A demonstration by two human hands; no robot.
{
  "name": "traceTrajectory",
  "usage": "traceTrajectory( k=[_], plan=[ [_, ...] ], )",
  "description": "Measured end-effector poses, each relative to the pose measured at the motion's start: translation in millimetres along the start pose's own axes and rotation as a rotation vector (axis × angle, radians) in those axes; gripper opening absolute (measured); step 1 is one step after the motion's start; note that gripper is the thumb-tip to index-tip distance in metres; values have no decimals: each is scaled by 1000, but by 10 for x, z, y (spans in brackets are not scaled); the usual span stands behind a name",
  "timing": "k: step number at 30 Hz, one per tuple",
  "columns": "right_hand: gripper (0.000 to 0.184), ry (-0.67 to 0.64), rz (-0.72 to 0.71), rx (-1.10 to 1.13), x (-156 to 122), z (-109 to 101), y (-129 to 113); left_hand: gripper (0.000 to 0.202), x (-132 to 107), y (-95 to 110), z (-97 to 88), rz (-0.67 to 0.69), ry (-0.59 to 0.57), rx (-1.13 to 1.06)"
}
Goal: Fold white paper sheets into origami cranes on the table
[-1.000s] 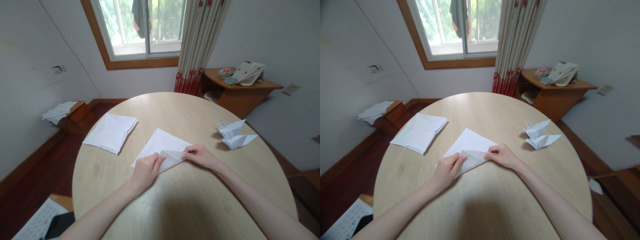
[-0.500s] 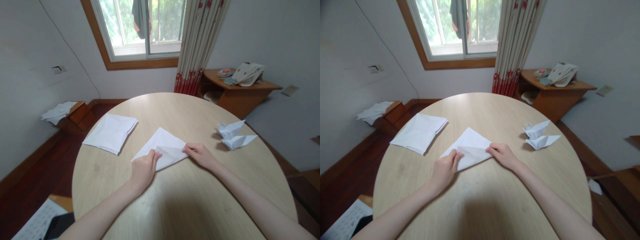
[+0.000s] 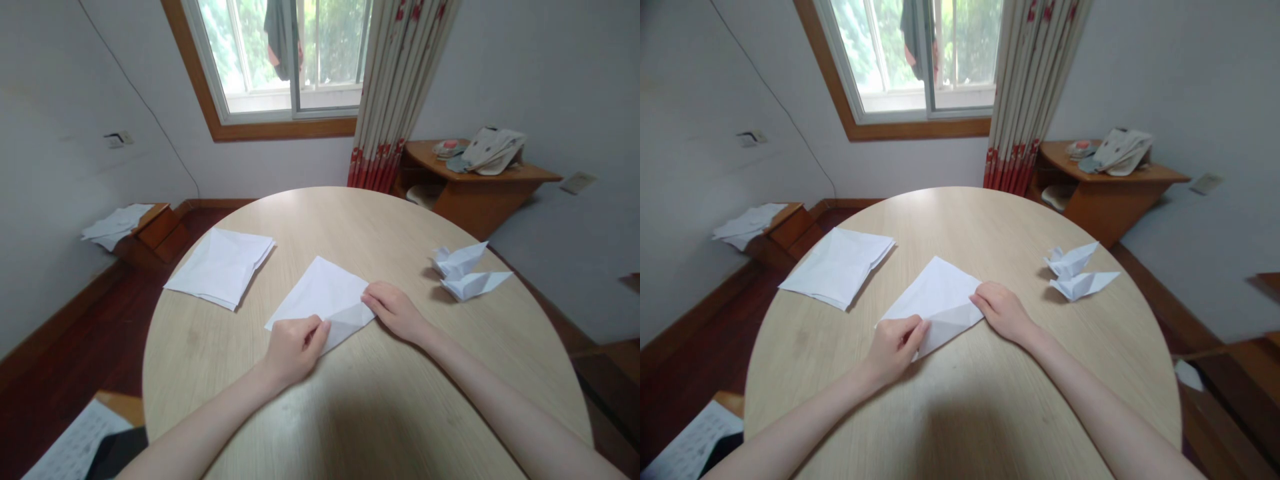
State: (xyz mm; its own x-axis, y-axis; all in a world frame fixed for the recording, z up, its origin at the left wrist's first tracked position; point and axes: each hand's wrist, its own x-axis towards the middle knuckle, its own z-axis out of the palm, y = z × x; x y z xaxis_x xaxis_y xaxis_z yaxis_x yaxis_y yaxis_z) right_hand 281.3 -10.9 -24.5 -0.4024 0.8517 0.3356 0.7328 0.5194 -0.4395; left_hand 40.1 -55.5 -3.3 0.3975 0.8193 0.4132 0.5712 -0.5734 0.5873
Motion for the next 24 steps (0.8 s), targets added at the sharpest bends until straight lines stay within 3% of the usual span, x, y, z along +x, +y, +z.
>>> traceTrajectory(
  k=[5,8,14,21,24],
  plan=[
    [36,-56,-173,101,11,-6,-36,54,14,-14,-62,-73,-73,-264],
    [32,-81,-232,152,3,20,-54,43,66,-9,-119,-118,-139,-290],
    [29,-91,-276,220,-13,27,-96,22,153,20,-244,-172,-458,-354],
    [23,-78,-289,270,-24,48,-129,25,120,13,-236,-160,-629,-401],
    [26,-51,-297,255,-22,95,-151,27,98,15,-202,-132,-638,-391]
  ],
)
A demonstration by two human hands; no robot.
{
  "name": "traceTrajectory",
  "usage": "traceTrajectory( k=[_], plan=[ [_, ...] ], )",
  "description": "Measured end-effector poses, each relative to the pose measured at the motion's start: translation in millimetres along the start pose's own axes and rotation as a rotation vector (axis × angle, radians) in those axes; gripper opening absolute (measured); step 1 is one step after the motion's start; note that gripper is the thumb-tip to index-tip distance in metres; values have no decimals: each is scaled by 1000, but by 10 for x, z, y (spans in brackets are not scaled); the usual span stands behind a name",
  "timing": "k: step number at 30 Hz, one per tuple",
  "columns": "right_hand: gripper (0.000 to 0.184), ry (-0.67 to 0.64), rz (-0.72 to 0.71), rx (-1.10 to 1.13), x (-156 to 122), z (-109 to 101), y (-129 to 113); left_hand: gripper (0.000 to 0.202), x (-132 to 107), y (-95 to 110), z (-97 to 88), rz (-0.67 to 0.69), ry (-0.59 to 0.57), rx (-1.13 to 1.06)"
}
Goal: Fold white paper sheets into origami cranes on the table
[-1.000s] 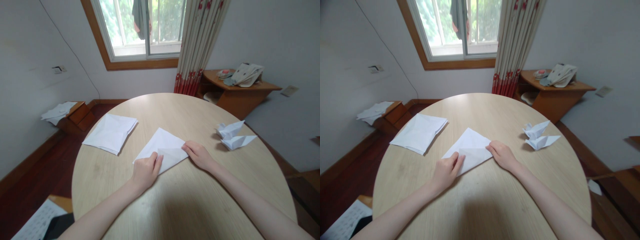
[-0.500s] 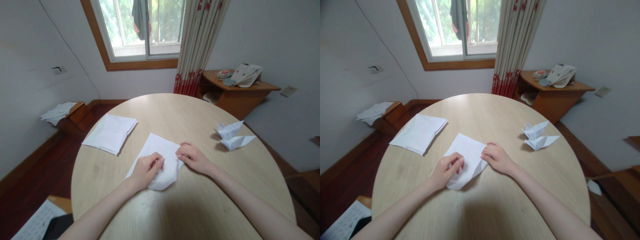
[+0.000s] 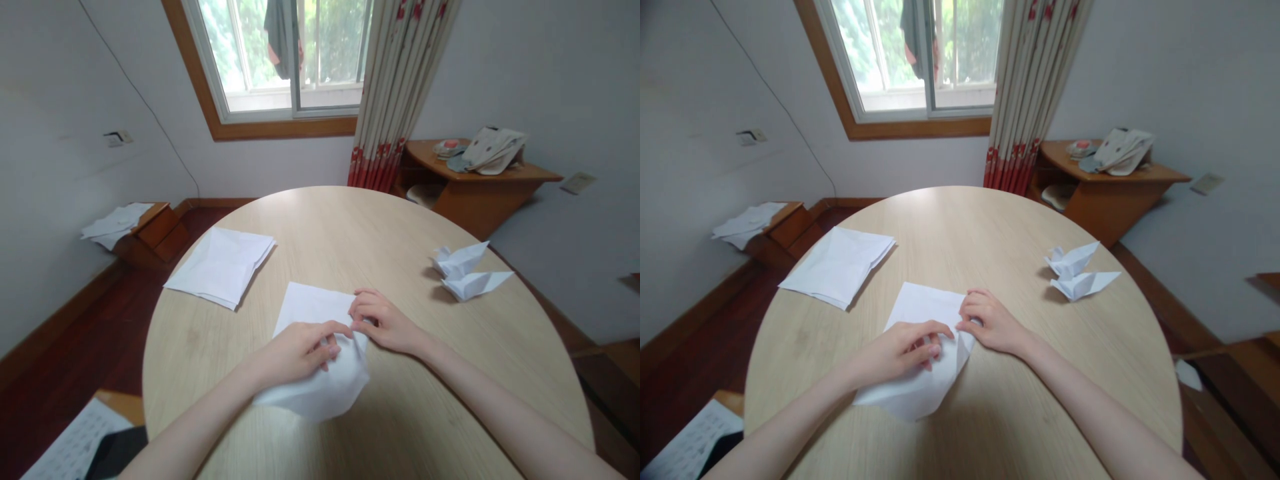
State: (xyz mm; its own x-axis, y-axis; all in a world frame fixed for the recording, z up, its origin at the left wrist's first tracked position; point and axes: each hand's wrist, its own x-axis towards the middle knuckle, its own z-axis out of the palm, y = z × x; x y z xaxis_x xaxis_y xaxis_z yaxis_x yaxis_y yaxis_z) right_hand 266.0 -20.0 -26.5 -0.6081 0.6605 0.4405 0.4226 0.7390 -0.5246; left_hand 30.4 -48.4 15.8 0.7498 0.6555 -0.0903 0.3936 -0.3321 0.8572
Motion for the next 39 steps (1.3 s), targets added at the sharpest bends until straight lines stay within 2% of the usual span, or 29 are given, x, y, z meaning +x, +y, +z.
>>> traceTrajectory(
  k=[6,10,13,16,21,27,33,37,39],
  plan=[
    [22,-51,6,-127,17,27,-42,35,38,-40,72,73,20,96],
    [20,-71,35,-167,14,15,-75,29,68,-88,118,137,99,191],
    [20,-87,65,-192,15,13,-98,32,75,-136,140,181,132,184],
    [19,-107,108,-229,19,13,-112,34,69,-142,148,158,113,114],
    [16,-131,123,-242,29,14,-118,30,46,-58,186,55,16,-49],
    [15,-166,111,-195,37,32,-164,30,34,-24,302,53,-53,-127],
    [14,-181,88,-139,29,49,-164,30,41,-33,339,205,10,71],
    [13,-174,82,-90,23,54,-140,39,64,-30,278,177,33,46],
    [14,-169,80,-88,23,54,-136,44,84,-26,245,114,34,2]
  ],
)
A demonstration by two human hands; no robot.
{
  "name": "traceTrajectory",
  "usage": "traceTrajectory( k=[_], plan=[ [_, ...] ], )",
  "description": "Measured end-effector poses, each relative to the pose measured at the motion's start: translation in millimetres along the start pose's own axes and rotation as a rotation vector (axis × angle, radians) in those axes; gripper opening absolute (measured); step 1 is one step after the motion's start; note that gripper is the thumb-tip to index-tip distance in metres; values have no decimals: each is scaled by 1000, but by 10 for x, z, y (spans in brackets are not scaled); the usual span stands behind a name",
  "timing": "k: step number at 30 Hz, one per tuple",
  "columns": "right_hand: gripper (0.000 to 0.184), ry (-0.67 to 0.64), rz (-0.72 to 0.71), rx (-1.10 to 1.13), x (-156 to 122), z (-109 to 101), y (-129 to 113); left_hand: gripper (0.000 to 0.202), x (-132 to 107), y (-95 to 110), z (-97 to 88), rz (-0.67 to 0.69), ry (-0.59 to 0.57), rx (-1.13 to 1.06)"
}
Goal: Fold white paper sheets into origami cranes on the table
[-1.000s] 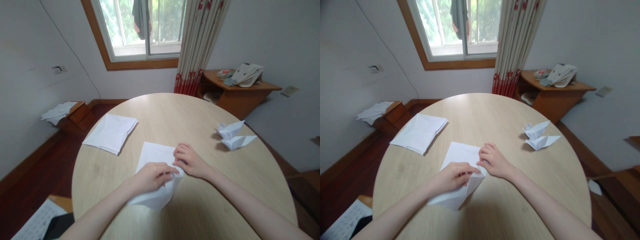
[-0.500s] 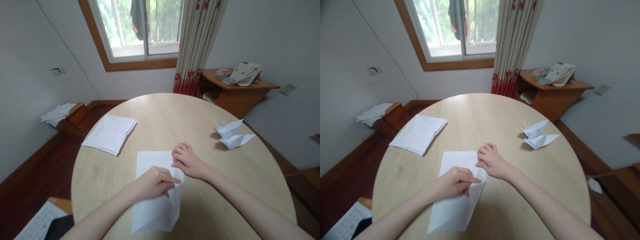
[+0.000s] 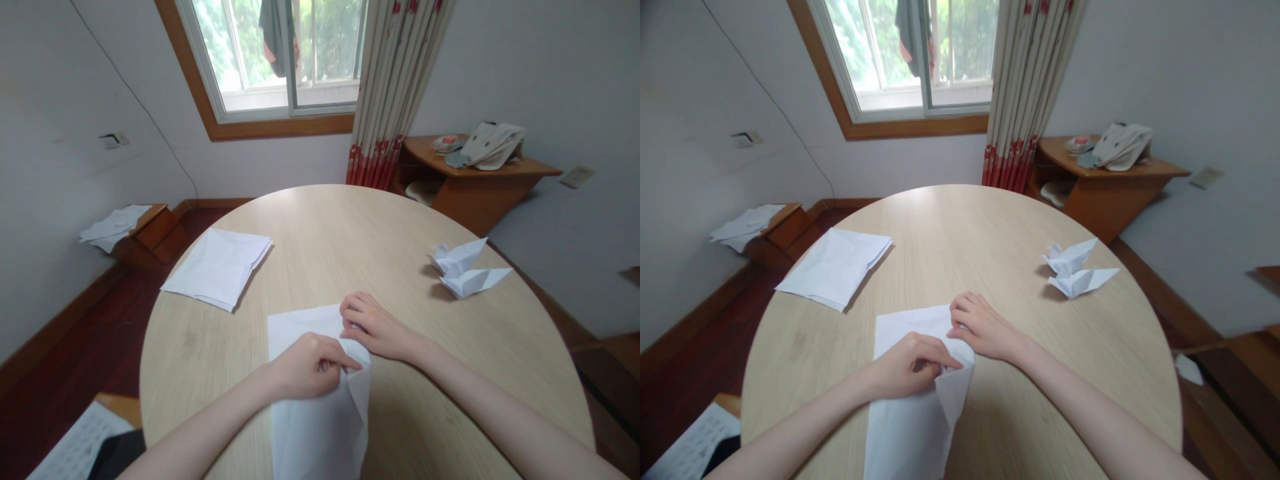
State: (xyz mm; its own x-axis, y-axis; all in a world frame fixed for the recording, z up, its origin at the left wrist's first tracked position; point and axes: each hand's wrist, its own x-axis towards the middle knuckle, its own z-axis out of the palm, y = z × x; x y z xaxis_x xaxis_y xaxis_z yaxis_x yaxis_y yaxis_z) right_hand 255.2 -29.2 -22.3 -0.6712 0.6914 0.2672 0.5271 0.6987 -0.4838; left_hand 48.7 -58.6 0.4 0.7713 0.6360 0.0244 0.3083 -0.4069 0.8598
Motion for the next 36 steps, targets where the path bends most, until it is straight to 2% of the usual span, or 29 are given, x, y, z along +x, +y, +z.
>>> traceTrajectory(
  k=[3,6,8,11,13,19,26,32,36],
  plan=[
    [15,12,3,-18,6,4,-2,39,37,-8,-13,-161,7,-95],
    [16,31,15,-28,16,18,-1,32,70,-40,31,-287,70,-224],
    [17,46,22,-26,22,28,3,38,90,-70,80,-354,116,-286],
    [17,57,41,-23,21,28,8,28,117,-103,140,-444,166,-321],
    [17,60,56,-26,12,16,15,21,133,-106,156,-456,196,-298],
    [14,45,71,4,-32,-54,106,12,151,-51,120,-429,250,-225],
    [13,58,104,25,-37,-103,186,3,138,-41,65,-262,208,112],
    [14,52,104,24,-33,-88,190,12,144,-112,52,-189,176,193],
    [13,45,99,11,-27,-84,188,22,149,-113,4,-125,89,245]
  ],
)
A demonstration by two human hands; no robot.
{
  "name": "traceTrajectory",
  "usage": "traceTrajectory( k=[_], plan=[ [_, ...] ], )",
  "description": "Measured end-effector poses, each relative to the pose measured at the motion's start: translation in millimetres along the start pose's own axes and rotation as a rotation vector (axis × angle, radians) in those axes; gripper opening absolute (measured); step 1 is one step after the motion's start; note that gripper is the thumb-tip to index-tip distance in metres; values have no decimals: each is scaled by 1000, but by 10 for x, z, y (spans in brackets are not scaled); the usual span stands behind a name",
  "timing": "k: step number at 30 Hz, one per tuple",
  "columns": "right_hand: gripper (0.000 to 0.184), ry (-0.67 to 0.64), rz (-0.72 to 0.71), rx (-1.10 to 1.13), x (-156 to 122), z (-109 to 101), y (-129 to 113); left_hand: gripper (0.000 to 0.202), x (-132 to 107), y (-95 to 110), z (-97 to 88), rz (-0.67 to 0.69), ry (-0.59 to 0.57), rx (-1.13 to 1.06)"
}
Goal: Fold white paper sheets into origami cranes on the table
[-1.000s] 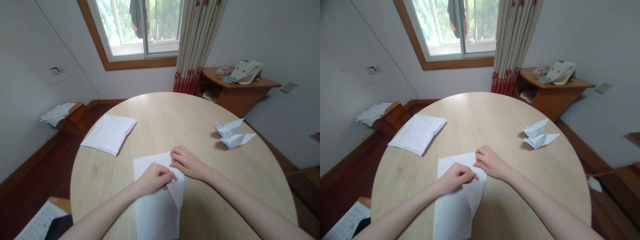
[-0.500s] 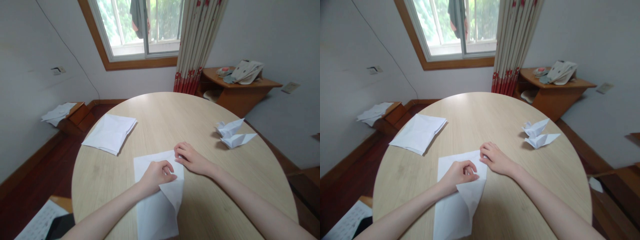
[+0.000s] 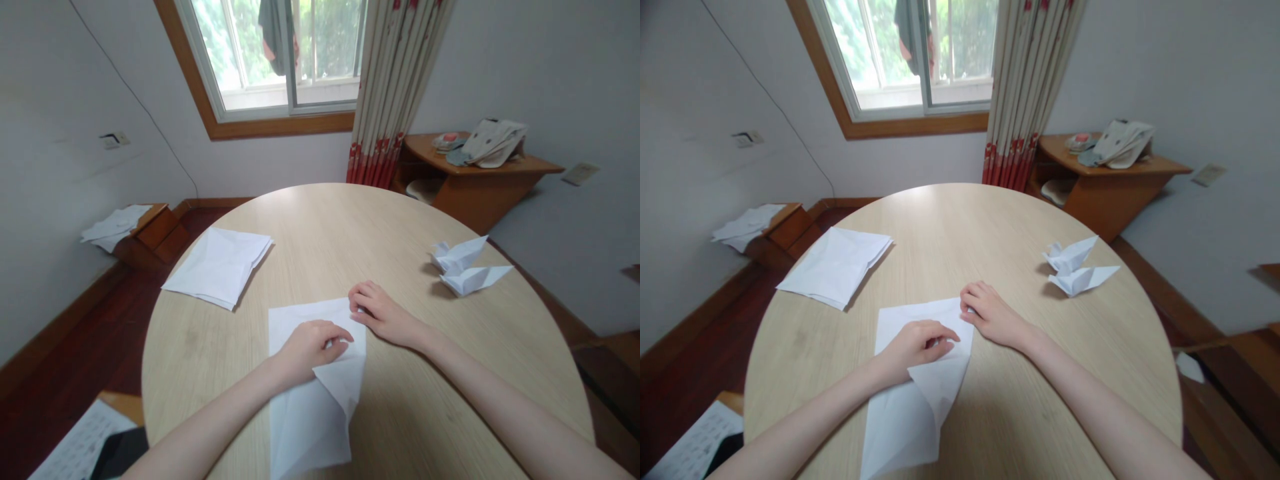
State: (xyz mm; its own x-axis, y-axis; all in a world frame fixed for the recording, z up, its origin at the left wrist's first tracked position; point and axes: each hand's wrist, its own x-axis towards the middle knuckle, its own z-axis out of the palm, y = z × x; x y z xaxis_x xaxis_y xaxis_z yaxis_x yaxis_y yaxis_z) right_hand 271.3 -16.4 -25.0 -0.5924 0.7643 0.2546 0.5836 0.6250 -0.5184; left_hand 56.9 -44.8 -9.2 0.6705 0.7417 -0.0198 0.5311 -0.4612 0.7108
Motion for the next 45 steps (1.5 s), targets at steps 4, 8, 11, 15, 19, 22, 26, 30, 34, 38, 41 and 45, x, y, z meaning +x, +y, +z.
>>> traceTrajectory(
  k=[4,8,11,15,19,22,26,30,34,38,41,45],
  plan=[
    [13,-11,-33,7,5,1,-39,23,-19,24,-33,-6,-42,20],
    [12,-27,-63,63,4,8,-94,21,-74,37,21,-12,-54,-9],
    [11,-35,-72,88,6,3,-119,22,-102,9,78,30,-41,-9],
    [12,-32,-73,136,9,-9,-111,26,-112,-32,97,90,-58,39],
    [12,-18,-76,170,8,-1,-85,29,-123,-35,77,142,-97,92],
    [12,-12,-73,170,6,8,-81,30,-132,-27,72,162,-118,137],
    [12,-8,-72,155,2,7,-96,32,-135,-11,71,185,-130,217],
    [12,-14,-67,153,3,-3,-109,34,-146,35,44,209,-149,341],
    [11,-14,-40,172,14,-14,-114,35,-167,88,15,226,-170,443],
    [10,-21,-22,203,18,-14,-115,36,-174,107,-2,248,-179,534],
    [8,-24,-11,217,11,-5,-113,34,-168,102,-17,260,-160,575],
    [7,-26,-9,219,4,4,-108,31,-162,77,-24,255,-146,566]
  ],
)
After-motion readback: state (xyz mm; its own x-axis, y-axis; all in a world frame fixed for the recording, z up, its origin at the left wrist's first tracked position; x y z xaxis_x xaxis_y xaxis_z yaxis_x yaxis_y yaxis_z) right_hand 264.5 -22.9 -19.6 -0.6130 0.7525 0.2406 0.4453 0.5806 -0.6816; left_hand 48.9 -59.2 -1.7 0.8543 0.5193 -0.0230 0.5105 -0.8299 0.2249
